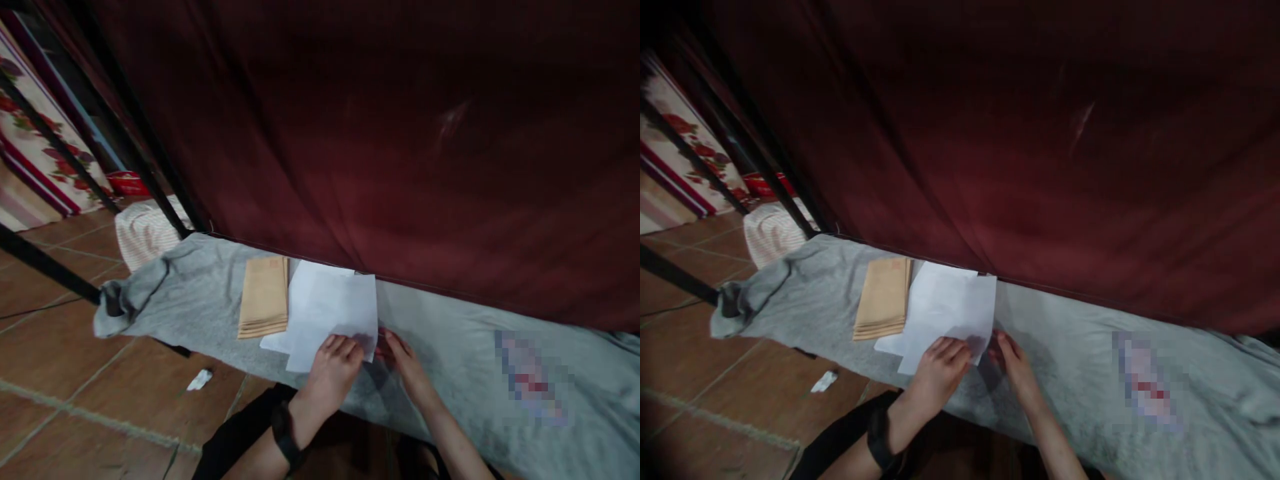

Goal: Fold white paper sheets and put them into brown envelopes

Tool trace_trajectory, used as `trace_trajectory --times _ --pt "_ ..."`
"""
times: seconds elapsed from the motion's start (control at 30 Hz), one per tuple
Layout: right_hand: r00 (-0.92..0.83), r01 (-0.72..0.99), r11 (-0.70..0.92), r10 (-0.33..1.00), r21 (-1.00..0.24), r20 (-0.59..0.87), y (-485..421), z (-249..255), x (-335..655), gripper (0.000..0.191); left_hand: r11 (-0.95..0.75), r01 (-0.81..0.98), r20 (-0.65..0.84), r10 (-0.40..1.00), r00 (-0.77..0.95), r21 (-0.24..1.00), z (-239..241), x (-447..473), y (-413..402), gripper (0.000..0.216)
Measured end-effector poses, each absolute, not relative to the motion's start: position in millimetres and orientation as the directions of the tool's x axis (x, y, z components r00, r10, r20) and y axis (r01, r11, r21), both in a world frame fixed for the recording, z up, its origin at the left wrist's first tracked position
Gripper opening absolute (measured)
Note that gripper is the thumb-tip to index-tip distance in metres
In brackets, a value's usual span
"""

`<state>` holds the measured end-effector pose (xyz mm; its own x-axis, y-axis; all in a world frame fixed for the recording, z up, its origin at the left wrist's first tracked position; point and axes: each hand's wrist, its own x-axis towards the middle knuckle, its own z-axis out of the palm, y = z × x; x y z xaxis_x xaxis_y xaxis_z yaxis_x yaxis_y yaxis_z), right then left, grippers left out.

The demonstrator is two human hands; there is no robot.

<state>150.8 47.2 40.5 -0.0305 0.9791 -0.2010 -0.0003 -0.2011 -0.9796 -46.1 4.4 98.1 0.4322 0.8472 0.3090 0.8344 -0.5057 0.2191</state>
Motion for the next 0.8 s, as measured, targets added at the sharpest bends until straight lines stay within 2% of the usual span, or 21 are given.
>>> trace_trajectory --times 0.07,0.13,0.2,0.3,0.37,0.43,0.57,0.63,0.7,0.77,0.8 --pt "-0.006 -0.163 -0.265 0.964 -0.95 -0.267 45.2 44.2 149.6 0.043 -0.58 0.792 0.309 0.801 0.513 0.191 91.6 -26.0 -4.8 0.01" --pt "0.068 -0.243 -0.241 0.962 -0.94 -0.265 44.7 46.1 153.6 0.038 -0.631 0.757 0.28 0.768 0.576 0.171 87.7 -8.5 -13.2 0.011" --pt "0.12 -0.264 -0.225 0.957 -0.938 -0.264 45.8 46.6 162.8 0.035 -0.665 0.725 0.251 0.743 0.62 0.178 87.1 4.8 -20.2 0.01" --pt "0.174 -0.241 -0.236 0.944 -0.941 -0.281 49.1 45.6 183.1 0.031 -0.682 0.674 0.262 0.731 0.63 0.284 89.3 14.8 -25.5 0.016" --pt "0.209 -0.171 -0.251 0.936 -0.953 -0.284 52.0 43.5 198.2 0.026 -0.667 0.646 0.29 0.744 0.601 0.372 89.1 14.3 -22.3 0.032" --pt "0.242 -0.082 -0.261 0.931 -0.962 -0.274 55.6 39.7 212.8 0.02 -0.618 0.663 0.297 0.786 0.543 0.423 84.8 8.9 -12.3 0.039" --pt "0.336 0.077 -0.241 0.92 -0.967 -0.202 63.9 30.5 239.0 0.013 -0.428 0.806 0.213 0.904 0.371 0.409 62.6 -4.5 18.1 0.041" --pt "0.379 0.15 -0.236 0.911 -0.96 -0.164 66.1 28.0 250.0 0.022 -0.39 0.843 0.173 0.921 0.35 0.371 49.0 -5.2 28.4 0.048" --pt "0.424 0.26 -0.209 0.902 -0.943 -0.083 65.2 27.5 257.2 0.038 -0.428 0.84 0.182 0.903 0.388 0.334 37.5 0.6 31.8 0.054" --pt "0.391 0.493 -0.109 0.914 -0.863 0.108 60.9 27.3 257.6 0.051 -0.5 0.815 0.211 0.865 0.455 0.293 29.5 11.2 29.9 0.059" --pt "0.311 0.623 -0.028 0.926 -0.782 0.214 57.7 26.6 254.6 0.053 -0.529 0.803 0.221 0.847 0.483 0.272 26.6 17.2 28.1 0.061"
